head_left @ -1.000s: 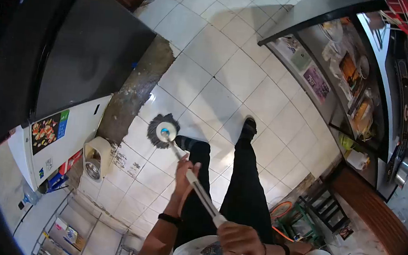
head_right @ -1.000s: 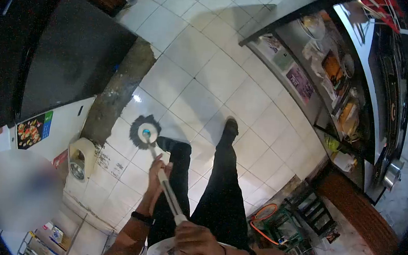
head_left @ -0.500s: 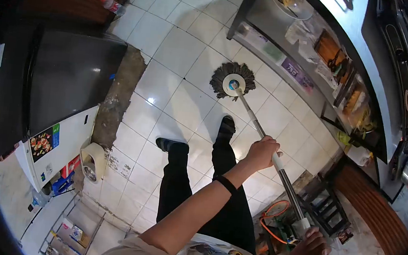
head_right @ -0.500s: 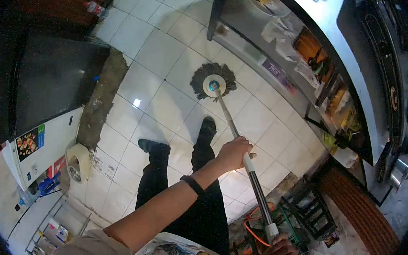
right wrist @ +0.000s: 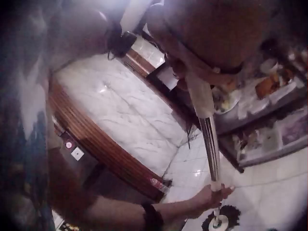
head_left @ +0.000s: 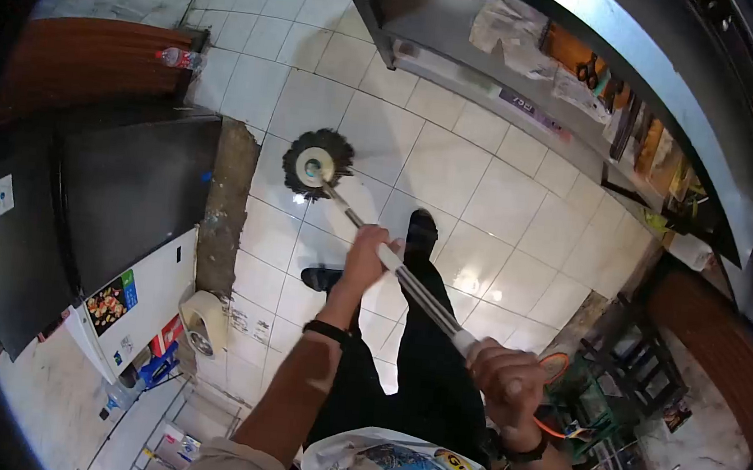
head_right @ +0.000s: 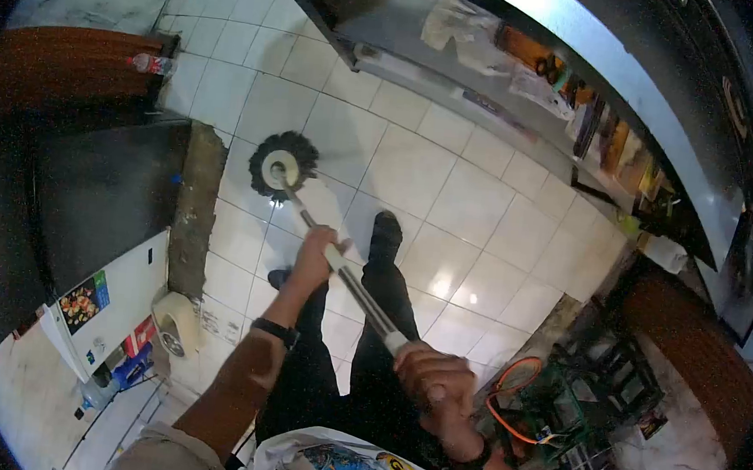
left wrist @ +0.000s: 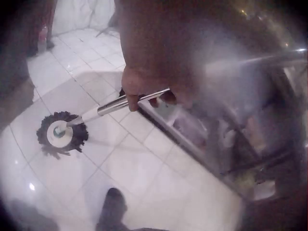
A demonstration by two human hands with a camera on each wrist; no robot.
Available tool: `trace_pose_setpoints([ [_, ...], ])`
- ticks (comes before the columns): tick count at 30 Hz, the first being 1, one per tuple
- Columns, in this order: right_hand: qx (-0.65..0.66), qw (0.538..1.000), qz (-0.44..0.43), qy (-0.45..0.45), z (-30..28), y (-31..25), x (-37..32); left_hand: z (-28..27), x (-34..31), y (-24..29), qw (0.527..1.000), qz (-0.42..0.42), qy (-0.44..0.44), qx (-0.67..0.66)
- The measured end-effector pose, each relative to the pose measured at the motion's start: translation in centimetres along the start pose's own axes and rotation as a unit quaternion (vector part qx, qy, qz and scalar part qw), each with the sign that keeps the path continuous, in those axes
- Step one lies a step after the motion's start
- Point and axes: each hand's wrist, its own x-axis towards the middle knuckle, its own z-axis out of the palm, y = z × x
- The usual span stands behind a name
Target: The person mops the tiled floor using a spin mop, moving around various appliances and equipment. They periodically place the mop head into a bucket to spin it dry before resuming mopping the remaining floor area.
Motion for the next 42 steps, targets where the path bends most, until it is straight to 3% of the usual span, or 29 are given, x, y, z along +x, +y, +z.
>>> trace_pose_setpoints([
  [1,0.001,1.0,0.005,-0.025,0.8,1.9,0.8,-0.4,-0.3,-3.0,0.999,0.01,0.034,0.021],
  [2,0.008,0.999,-0.017,-0.033,1.7,4.1,1.1,-3.0,-0.4,-3.4,0.998,-0.037,-0.024,0.045],
  [3,0.015,0.998,-0.038,-0.039,2.8,6.1,1.0,-2.8,-1.5,-7.3,0.996,-0.012,0.019,0.086],
  [5,0.037,0.996,-0.068,-0.045,5.3,8.7,-0.1,-4.8,-2.8,-9.5,0.992,-0.014,0.026,0.12],
  [6,0.086,0.991,-0.096,-0.038,6.3,9.4,-1.0,-4.8,-3.4,-10.5,0.991,-0.008,0.013,0.129],
  [8,0.081,0.994,-0.071,-0.003,7.2,9.2,-4.2,-4.6,-5.1,-12.1,0.997,0.013,-0.001,0.075],
  [10,0.055,0.998,-0.039,0.013,6.1,7.6,-7.6,-2.8,-6.7,-10.2,0.996,0.008,-0.049,0.073],
  [13,-0.03,0.996,0.015,0.084,5.3,1.3,-12.3,2.3,-9.5,-4.3,0.996,0.083,-0.017,-0.035],
  [15,-0.028,0.987,-0.02,0.156,5.5,-0.8,-17.5,4.5,-10.9,2.0,0.992,0.086,-0.083,-0.047],
  [17,-0.03,0.952,-0.127,0.276,8.1,-2.0,-19.6,7.7,-12.7,6.1,0.982,0.114,-0.099,-0.111],
  [18,-0.032,0.953,-0.121,0.276,9.1,-2.0,-21.2,9.0,-13.2,7.3,0.975,0.126,-0.152,-0.101],
  [19,-0.044,0.932,-0.139,0.333,10.2,-1.9,-22.8,10.0,-14.0,8.4,0.965,0.138,-0.205,-0.089],
  [23,-0.097,0.823,-0.209,0.519,12.0,0.1,-27.3,14.7,-16.4,11.0,0.939,0.219,-0.242,-0.11],
  [25,-0.09,0.823,-0.191,0.527,11.5,0.2,-28.9,16.5,-16.8,12.0,0.913,0.183,-0.34,-0.133],
  [26,-0.075,0.816,-0.196,0.539,10.7,0.2,-29.5,17.6,-17.9,12.6,0.928,0.203,-0.288,-0.123],
  [27,-0.039,0.834,-0.203,0.511,9.4,-0.4,-29.8,18.9,-18.1,13.3,0.93,0.225,-0.284,-0.065],
  [29,0.058,0.883,-0.21,0.415,6.3,-2.0,-30.2,20.2,-18.5,14.7,0.942,0.196,-0.25,-0.105],
  [31,0.023,0.894,-0.191,0.406,5.5,-2.6,-29.8,20.1,-18.7,15.1,0.954,0.175,-0.208,-0.129],
  [33,-0.107,0.805,-0.253,0.527,7.3,-1.4,-27.7,19.0,-18.4,15.1,0.963,0.16,-0.169,-0.139],
  [34,-0.071,0.898,-0.228,0.37,6.3,-1.5,-29.3,18.3,-18.7,14.6,0.962,0.146,-0.178,-0.145],
  [35,-0.086,0.858,-0.3,0.408,7.9,-0.3,-27.5,17.6,-19.2,14.2,0.961,0.134,-0.19,-0.149],
  [36,-0.089,0.859,-0.304,0.404,7.6,-0.5,-27.9,17.5,-19.9,13.8,0.969,0.148,-0.141,-0.137],
  [38,-0.094,0.853,-0.304,0.413,7.3,-1.0,-29.0,16.7,-21.6,13.2,0.969,0.143,-0.132,-0.152],
  [41,-0.068,0.868,-0.305,0.386,5.7,-1.4,-30.4,14.9,-24.2,12.3,0.978,0.112,-0.109,-0.139],
  [42,-0.06,0.904,-0.276,0.322,4.6,-1.4,-31.3,13.7,-25.0,12.3,0.978,0.065,-0.163,-0.117],
])
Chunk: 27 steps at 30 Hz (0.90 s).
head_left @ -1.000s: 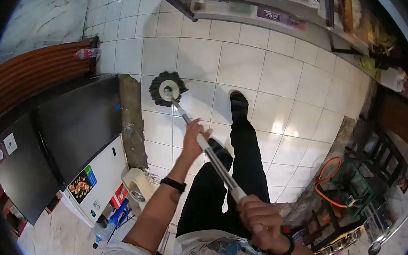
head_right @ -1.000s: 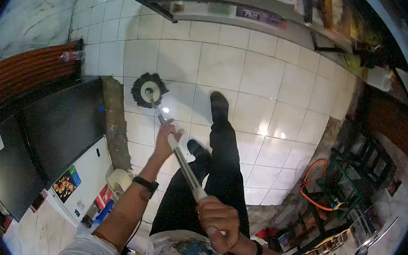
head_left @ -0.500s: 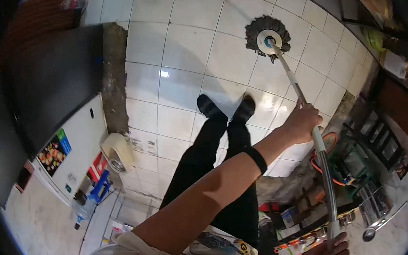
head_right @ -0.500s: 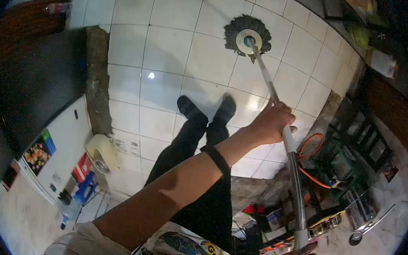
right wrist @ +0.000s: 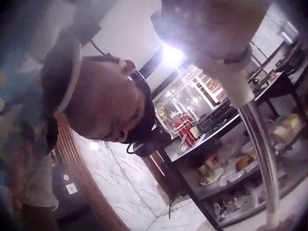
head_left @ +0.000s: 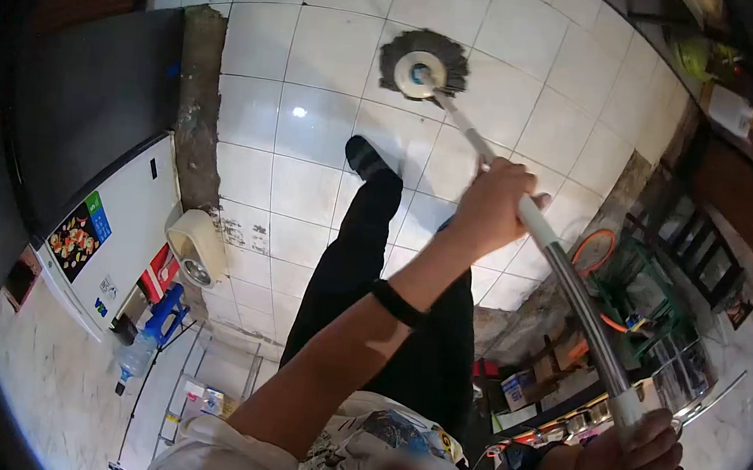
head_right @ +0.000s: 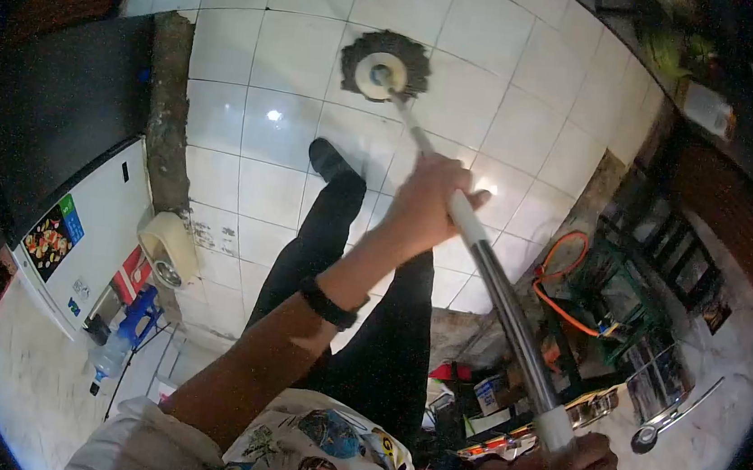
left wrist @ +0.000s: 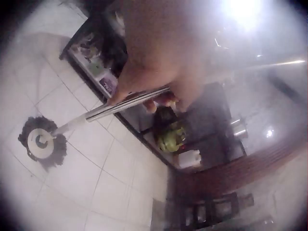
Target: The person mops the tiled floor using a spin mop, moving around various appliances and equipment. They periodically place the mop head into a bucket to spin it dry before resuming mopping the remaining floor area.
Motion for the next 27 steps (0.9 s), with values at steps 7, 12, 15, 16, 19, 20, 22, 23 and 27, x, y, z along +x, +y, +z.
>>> trace_pose_setpoints([
  [7,0.084,0.98,0.157,-0.085,-9.0,5.5,-4.9,1.1,-7.6,-7.8,0.983,0.023,0.112,0.144],
  [12,0.096,0.896,0.427,-0.08,-16.6,8.4,-14.5,1.8,-12.7,-14.7,0.969,-0.057,0.1,0.22],
  [15,0.12,0.911,0.388,-0.074,-19.9,7.5,-14.7,5.7,-12.9,-13.6,0.972,-0.015,0.104,0.208],
  [16,0.07,0.913,0.393,-0.087,-22.1,6.3,-13.9,8.1,-12.6,-12.0,0.97,-0.004,0.095,0.225],
  [19,-0.265,0.841,0.399,-0.249,-27.3,-0.5,-12.3,17.0,-13.0,-8.6,0.989,0.033,0.101,0.101],
  [20,-0.211,0.912,0.332,-0.116,-29.1,-2.4,-13.6,19.4,-12.8,-6.4,0.994,0.099,0.041,0.03],
  [22,-0.085,0.968,0.175,0.155,-32.8,-6.1,-15.9,25.8,-12.9,-2.1,0.991,0.092,0.044,0.087],
  [23,0.016,0.978,0.178,0.107,-34.4,-8.3,-15.5,27.5,-12.5,0.4,0.996,0.076,-0.015,0.044],
  [27,-0.02,0.988,0.1,0.115,-33.6,-10.3,-12.5,33.7,-11.2,7.1,0.988,0.037,-0.149,-0.014],
])
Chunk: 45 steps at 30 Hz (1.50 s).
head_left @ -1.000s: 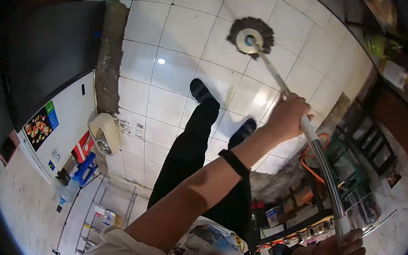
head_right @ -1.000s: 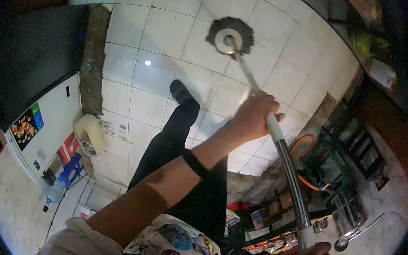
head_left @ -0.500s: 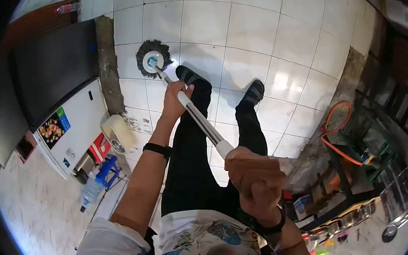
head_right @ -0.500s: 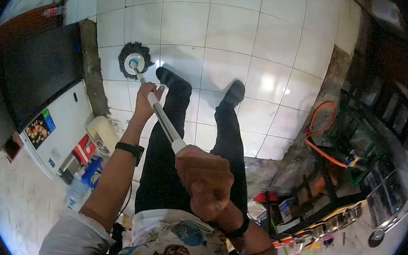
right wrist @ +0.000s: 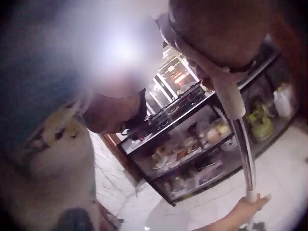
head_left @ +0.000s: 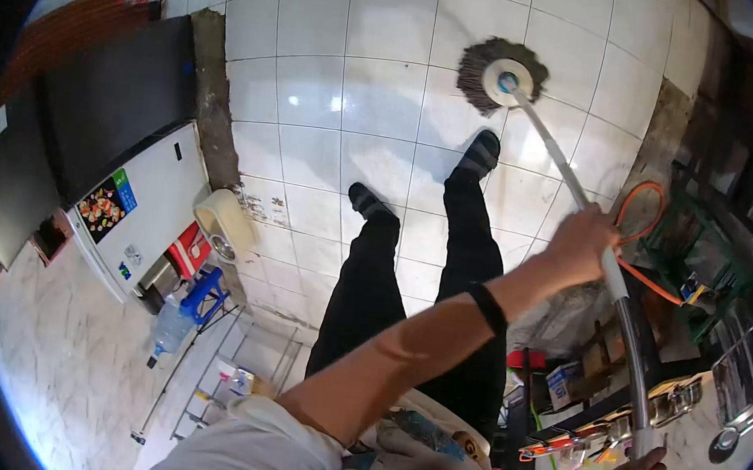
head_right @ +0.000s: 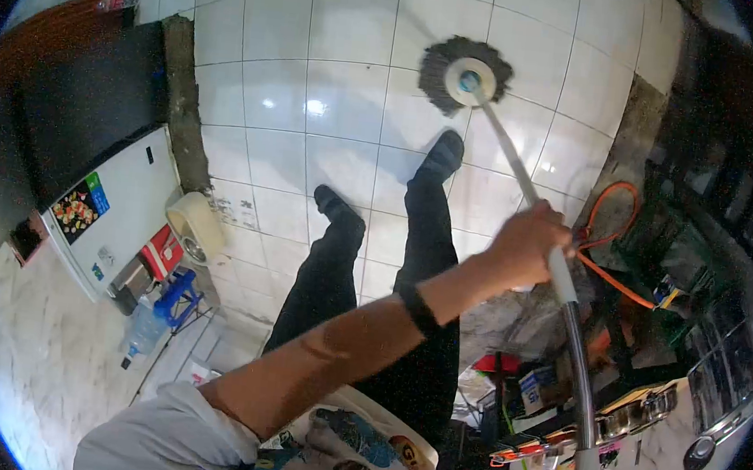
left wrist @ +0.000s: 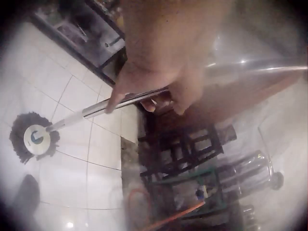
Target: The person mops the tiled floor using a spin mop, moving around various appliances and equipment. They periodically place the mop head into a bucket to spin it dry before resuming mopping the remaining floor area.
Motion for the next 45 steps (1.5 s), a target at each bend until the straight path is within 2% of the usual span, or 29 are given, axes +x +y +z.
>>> trace_pose_setpoints([
  [4,0.022,0.998,0.014,0.056,-3.9,-1.7,0.5,3.2,-0.2,-0.2,0.999,-0.011,0.011,0.039],
  [7,0.057,0.994,0.086,-0.03,-3.6,-1.8,0.7,0.0,-2.9,-1.5,0.999,-0.008,0.016,0.036],
  [9,0.065,0.988,0.111,-0.088,0.6,0.1,0.3,-3.4,-6.1,-3.4,0.998,-0.032,0.055,0.019],
  [12,-0.074,0.996,0.047,0.024,7.2,4.1,-2.0,-7.5,-11.4,-9.3,0.978,-0.066,0.199,-0.003],
  [14,-0.107,0.976,-0.102,-0.158,9.2,9.8,-4.2,-11.5,-15.9,-14.0,0.922,-0.05,0.382,-0.041],
  [16,-0.088,0.972,-0.052,-0.21,15.0,15.1,-7.6,-17.7,-20.8,-20.3,0.946,-0.102,0.3,0.063],
  [17,-0.071,0.966,-0.022,-0.248,18.5,18.0,-10.0,-19.1,-23.6,-25.6,0.885,-0.083,0.455,0.05],
  [21,0.016,0.886,0.035,-0.461,32.5,27.4,-23.3,-34.2,-41.9,-33.9,0.862,-0.214,0.446,0.111],
  [22,0.051,0.863,0.032,-0.501,35.4,27.9,-28.2,-36.8,-47.9,-34.6,0.877,-0.151,0.408,0.204],
  [24,0.182,0.829,0.136,-0.51,39.6,23.9,-34.2,-39.9,-57.9,-32.5,0.878,-0.243,0.349,0.218],
  [25,0.185,0.833,0.125,-0.505,40.5,22.2,-36.1,-40.8,-61.9,-30.8,0.866,-0.336,0.316,0.194],
  [26,0.186,0.837,0.121,-0.5,40.9,20.7,-37.6,-40.9,-65.3,-28.2,0.855,-0.367,0.315,0.185],
  [28,0.196,0.81,0.139,-0.535,40.4,17.3,-38.4,-39.2,-71.9,-27.9,0.864,-0.302,0.37,0.157],
  [29,0.168,0.797,0.114,-0.569,39.7,15.4,-38.1,-37.7,-74.8,-29.4,0.843,-0.372,0.38,0.083],
  [30,0.134,0.783,0.091,-0.601,38.7,13.7,-37.9,-36.0,-77.3,-30.8,0.863,-0.288,0.353,0.218],
  [31,0.149,0.778,0.09,-0.604,37.7,12.3,-37.9,-33.9,-77.7,-28.1,0.856,-0.272,0.39,0.204],
  [32,0.163,0.772,0.092,-0.608,36.4,11.0,-38.0,-30.7,-79.9,-33.4,0.848,-0.305,0.401,0.163],
  [33,0.16,0.777,0.081,-0.604,35.0,9.9,-37.8,-27.6,-80.8,-35.2,0.861,-0.26,0.334,0.281],
  [34,0.13,0.773,0.081,-0.615,33.5,8.9,-37.7,-24.7,-79.6,-31.5,0.867,-0.285,0.41,0.008],
  [35,0.102,0.77,0.082,-0.625,31.7,7.9,-37.9,-19.2,-79.8,-38.5,0.9,-0.221,0.355,0.125],
  [36,0.103,0.788,0.11,-0.597,30.2,6.8,-38.6,-16.5,-78.4,-39.0,0.908,-0.145,0.311,0.242],
  [38,0.11,0.788,-0.006,-0.605,28.1,6.6,-38.8,-16.2,-76.1,-39.2,0.936,-0.159,0.275,0.152],
  [39,0.02,0.813,0.072,-0.578,26.8,4.4,-39.5,-14.4,-75.8,-39.5,0.951,-0.185,0.239,0.06],
  [40,0.067,0.847,0.065,-0.523,25.9,4.5,-40.9,-12.0,-75.9,-40.1,0.956,-0.215,0.198,-0.031],
  [41,0.036,0.87,0.027,-0.491,24.4,4.6,-41.3,-13.0,-77.1,-38.9,0.903,-0.341,0.211,-0.152],
  [42,0.007,0.888,-0.013,-0.46,23.2,4.8,-41.5,-18.1,-75.8,-27.4,0.814,-0.456,0.247,-0.261],
  [43,-0.027,0.904,-0.049,-0.425,21.9,4.8,-41.0,-19.6,-75.8,-28.5,0.82,-0.482,0.225,-0.213],
  [44,0.013,0.946,0.035,-0.323,20.4,4.8,-41.7,-20.5,-76.4,-31.1,0.829,-0.475,0.215,-0.201],
  [45,-0.048,0.939,0.069,-0.332,19.0,3.7,-41.3,-21.2,-76.0,-28.5,0.825,-0.435,0.284,-0.223],
])
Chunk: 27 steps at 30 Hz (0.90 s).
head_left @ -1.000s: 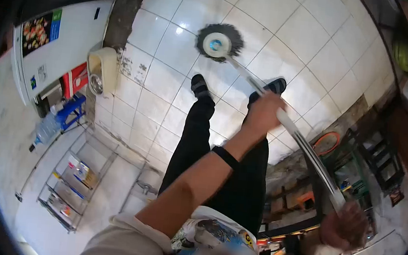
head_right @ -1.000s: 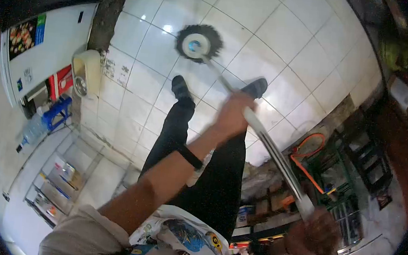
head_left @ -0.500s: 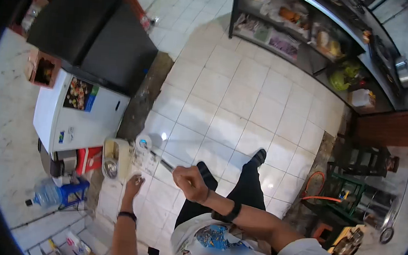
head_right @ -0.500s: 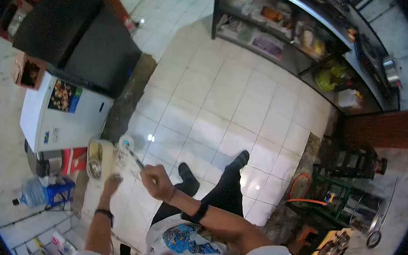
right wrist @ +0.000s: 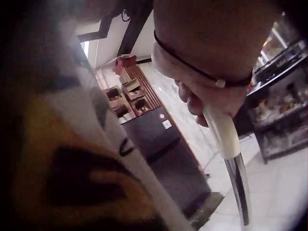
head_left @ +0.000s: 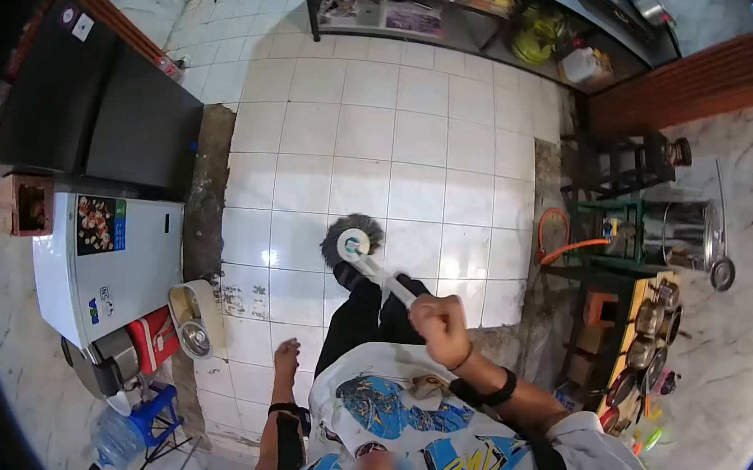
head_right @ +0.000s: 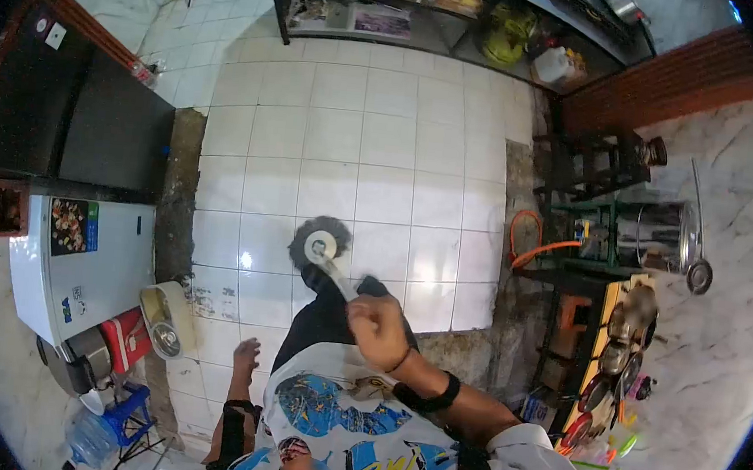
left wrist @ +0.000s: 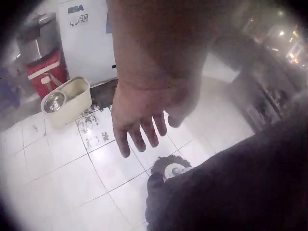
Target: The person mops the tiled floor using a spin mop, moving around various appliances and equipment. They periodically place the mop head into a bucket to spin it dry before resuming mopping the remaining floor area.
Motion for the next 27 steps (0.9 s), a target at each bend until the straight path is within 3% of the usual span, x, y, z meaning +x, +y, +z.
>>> trace_pose_setpoints([
  [1,-0.044,0.998,0.052,-0.01,-1.5,-1.0,-0.7,0.2,-2.0,2.2,0.996,0.042,0.041,-0.061],
  [3,-0.094,0.994,-0.052,-0.021,-1.5,-2.1,-3.0,0.6,-3.4,3.3,0.995,0.068,0.041,-0.058],
  [5,-0.173,0.979,-0.072,-0.08,-1.6,-3.6,-5.2,0.7,-4.6,2.5,0.994,0.092,0.04,-0.052],
  [8,-0.187,0.978,-0.077,-0.04,-3.5,-1.3,-8.7,1.5,-5.5,-2.6,0.999,0.037,-0.012,0.008],
  [9,-0.175,0.978,-0.107,0.029,-4.2,0.4,-10.0,2.0,-7.6,-3.1,0.996,0.059,-0.015,0.062],
  [11,-0.17,0.97,-0.147,0.093,-6.2,2.0,-12.4,-1.9,-0.3,-15.2,0.912,0.195,-0.074,0.354],
  [13,-0.171,0.969,-0.143,0.102,-8.8,2.7,-15.8,-2.3,-1.7,-18.3,0.921,0.191,-0.085,0.329],
  [16,-0.184,0.967,-0.06,0.165,-12.0,4.5,-24.2,-2.7,-4.1,-19.4,0.949,0.152,-0.084,0.265],
  [19,-0.336,0.913,0.033,0.231,-14.2,2.3,-30.6,-2.8,-4.7,-20.0,0.974,0.126,-0.079,0.174],
  [20,-0.311,0.913,0.106,0.241,-15.3,3.6,-33.9,-2.8,-4.9,-20.3,0.983,0.108,-0.077,0.13],
  [21,-0.285,0.908,0.179,0.25,-16.4,4.9,-37.5,-2.4,-6.3,-18.0,0.935,0.189,-0.058,0.295],
  [22,-0.301,0.871,0.343,0.183,-17.5,5.1,-40.2,-1.6,-7.4,-16.8,0.945,0.18,-0.04,0.271],
  [24,-0.304,0.806,0.495,0.113,-16.9,7.7,-45.5,-1.0,-9.1,-14.8,0.952,0.172,-0.021,0.25],
  [26,-0.432,0.831,0.297,0.187,-15.6,14.0,-49.3,-0.6,-10.7,-13.1,0.963,0.149,-0.028,0.222],
  [27,-0.432,0.83,0.297,0.187,-15.4,13.6,-48.3,-0.7,-11.9,-12.3,0.963,0.148,-0.029,0.221],
])
